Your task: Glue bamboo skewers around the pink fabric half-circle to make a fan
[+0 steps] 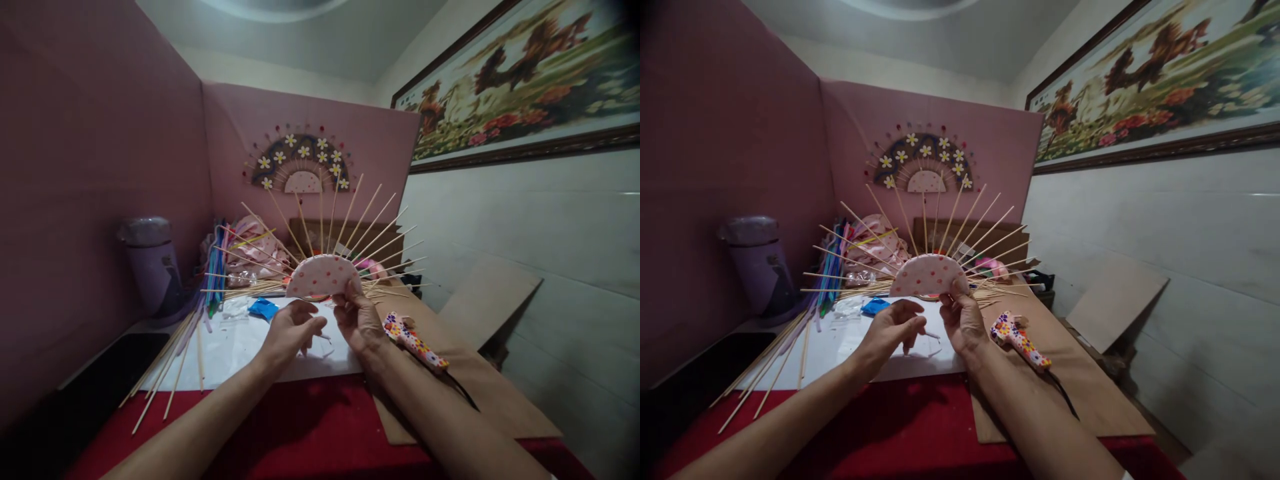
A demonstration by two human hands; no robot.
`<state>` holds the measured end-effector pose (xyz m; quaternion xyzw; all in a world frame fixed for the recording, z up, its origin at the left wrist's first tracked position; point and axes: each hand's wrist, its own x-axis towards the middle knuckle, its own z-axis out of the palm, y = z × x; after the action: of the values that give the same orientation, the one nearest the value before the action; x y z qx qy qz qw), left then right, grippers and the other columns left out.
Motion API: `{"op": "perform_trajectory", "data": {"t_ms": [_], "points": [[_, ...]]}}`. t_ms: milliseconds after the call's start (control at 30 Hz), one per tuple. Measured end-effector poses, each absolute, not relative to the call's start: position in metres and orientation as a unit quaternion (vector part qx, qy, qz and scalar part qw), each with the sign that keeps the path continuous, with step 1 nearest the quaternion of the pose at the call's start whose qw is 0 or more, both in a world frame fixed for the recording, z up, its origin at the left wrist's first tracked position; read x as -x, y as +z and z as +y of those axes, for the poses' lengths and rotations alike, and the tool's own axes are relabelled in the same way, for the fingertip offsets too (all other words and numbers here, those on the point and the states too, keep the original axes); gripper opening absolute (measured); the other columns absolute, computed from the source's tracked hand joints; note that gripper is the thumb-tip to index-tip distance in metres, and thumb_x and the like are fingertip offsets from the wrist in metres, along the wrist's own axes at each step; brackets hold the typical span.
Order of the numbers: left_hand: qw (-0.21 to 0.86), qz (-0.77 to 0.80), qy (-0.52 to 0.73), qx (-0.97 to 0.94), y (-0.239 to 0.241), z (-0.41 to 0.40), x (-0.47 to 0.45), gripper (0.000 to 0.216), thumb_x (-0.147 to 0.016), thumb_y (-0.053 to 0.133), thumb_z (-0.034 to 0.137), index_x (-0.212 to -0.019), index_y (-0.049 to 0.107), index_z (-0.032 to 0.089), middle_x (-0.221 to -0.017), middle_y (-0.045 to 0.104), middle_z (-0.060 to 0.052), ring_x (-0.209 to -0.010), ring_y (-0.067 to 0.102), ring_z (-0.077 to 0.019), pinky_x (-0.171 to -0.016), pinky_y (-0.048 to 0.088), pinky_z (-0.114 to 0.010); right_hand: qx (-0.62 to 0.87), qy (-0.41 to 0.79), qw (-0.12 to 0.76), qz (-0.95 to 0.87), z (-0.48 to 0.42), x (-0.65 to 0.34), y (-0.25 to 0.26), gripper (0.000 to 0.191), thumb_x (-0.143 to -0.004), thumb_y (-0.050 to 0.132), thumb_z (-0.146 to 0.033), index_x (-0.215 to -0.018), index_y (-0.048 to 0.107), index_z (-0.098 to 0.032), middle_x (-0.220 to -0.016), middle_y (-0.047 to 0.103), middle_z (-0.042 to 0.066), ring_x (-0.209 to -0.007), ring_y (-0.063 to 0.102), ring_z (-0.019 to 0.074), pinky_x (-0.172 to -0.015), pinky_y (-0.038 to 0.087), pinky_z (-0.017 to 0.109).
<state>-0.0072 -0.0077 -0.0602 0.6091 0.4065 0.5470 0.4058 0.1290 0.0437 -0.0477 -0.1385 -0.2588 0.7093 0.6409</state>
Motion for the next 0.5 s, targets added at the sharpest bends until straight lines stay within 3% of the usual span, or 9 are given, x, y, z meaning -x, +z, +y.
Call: {"op": "perform_trajectory", "data": {"t_ms": [100, 200, 367, 500], "points": [[0.506, 0.336, 0.61, -0.51, -0.057, -0.006, 0.009, 0.044, -0.067, 0.073, 0.04, -0.099, 0.057, 0.014, -0.078, 0.063, -0.003, -0.055, 0.056, -0.0117, -0.046, 0.042, -0.023, 0.139, 0.721, 0.617, -0.282, 0.041, -0.127, -0.048, 0.031, -0.054, 0.082, -0.024, -0.072, 0.057, -0.018, -0.055, 0.055, -0.008, -0.042, 0.041, 0.0035, -0.028, 0.019, 0.012], [0.542, 0.283, 0.654, -0.445, -0.05, -0.009, 0.012, 0.037, -0.071, 0.072, 0.036, -0.098, 0.059, 0.013, -0.084, 0.064, -0.005, -0.071, 0.062, -0.0142, -0.059, 0.047, -0.024, 0.159, 0.732, 0.594, -0.293, 0.038, -0.124, -0.05, 0.032, -0.053, 0.083, -0.025, -0.07, 0.056, -0.018, -0.057, 0.058, -0.006, -0.043, 0.043, 0.0042, -0.03, 0.019, 0.013], [0.546, 0.249, 0.702, -0.383, -0.04, -0.006, 0.016, 0.032, -0.067, 0.076, 0.024, -0.094, 0.064, 0.012, -0.086, 0.067, -0.005, -0.072, 0.065, -0.0144, -0.066, 0.052, -0.025, 0.254, 0.691, 0.585, -0.34, 0.036, -0.12, -0.053, 0.038, -0.05, 0.084, -0.031, -0.07, 0.055, -0.017, -0.063, 0.061, -0.003, -0.046, 0.044, 0.0049, -0.034, 0.019, 0.014], [0.527, 0.242, 0.749, -0.32, -0.039, 0.002, 0.024, 0.028, -0.063, 0.077, 0.017, -0.088, 0.064, 0.012, -0.078, 0.069, -0.004, -0.067, 0.066, -0.0141, -0.067, 0.055, -0.026, 0.295, 0.612, 0.603, -0.418, 0.035, -0.121, -0.056, 0.032, -0.064, 0.073, -0.044, -0.073, 0.059, -0.017, -0.064, 0.055, -0.003, -0.046, 0.036, 0.0043, -0.037, 0.014, 0.015]]}}
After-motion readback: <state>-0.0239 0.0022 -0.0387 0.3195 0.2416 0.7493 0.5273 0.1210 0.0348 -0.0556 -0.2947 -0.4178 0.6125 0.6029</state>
